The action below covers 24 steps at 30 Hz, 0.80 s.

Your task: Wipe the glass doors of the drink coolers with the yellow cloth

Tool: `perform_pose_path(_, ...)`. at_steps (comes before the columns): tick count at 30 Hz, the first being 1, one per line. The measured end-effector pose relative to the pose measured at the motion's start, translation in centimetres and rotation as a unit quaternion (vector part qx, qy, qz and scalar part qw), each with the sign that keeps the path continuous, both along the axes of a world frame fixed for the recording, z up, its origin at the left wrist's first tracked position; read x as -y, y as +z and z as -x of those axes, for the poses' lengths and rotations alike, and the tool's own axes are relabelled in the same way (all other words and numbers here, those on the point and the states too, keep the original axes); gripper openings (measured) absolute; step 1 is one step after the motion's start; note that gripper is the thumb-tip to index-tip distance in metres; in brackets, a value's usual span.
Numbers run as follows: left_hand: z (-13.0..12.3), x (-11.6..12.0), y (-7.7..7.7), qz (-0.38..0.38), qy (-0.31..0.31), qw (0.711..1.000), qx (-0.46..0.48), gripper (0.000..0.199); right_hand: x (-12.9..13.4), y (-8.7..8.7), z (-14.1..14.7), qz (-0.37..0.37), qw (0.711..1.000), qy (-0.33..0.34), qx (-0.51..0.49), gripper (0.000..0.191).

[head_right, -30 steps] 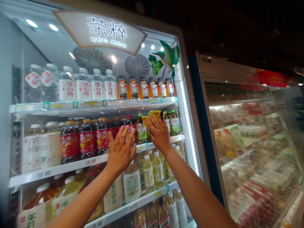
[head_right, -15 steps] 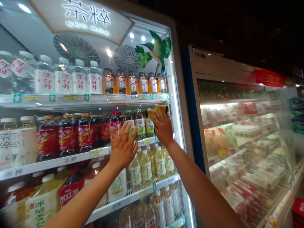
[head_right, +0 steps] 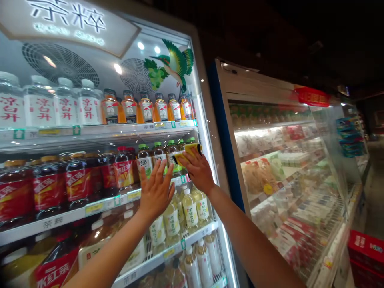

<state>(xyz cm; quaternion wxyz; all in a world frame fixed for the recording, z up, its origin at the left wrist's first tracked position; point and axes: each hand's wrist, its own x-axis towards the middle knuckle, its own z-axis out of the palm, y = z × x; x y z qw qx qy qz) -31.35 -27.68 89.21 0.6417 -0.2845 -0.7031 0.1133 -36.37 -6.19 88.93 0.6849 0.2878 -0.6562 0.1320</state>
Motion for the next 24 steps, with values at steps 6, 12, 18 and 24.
perform_pose_path(6, 0.7, -0.5, -1.1, 0.04, -0.004, 0.999, 0.0, 0.075, -5.1, -0.7, 1.0, 0.021, 1.0, 0.003, 0.003, 0.048)
perform_pose_path(12, 0.5, -1.2, -1.5, 0.023, 0.005, 1.0, 0.001, 0.07, -3.6, 0.7, 1.5, 0.078, 0.997, -0.002, 0.007, 0.048)
perform_pose_path(18, 0.5, -1.7, -2.5, 0.046, 0.007, 0.999, 0.006, 0.071, -7.5, -4.0, 1.2, -0.021, 0.999, 0.003, 0.027, 0.05)
perform_pose_path(24, 0.5, -2.9, -3.1, 0.013, 0.0, 1.0, 0.01, 0.067, -6.1, -2.6, 1.8, 0.103, 0.994, -0.019, 0.032, 0.051)
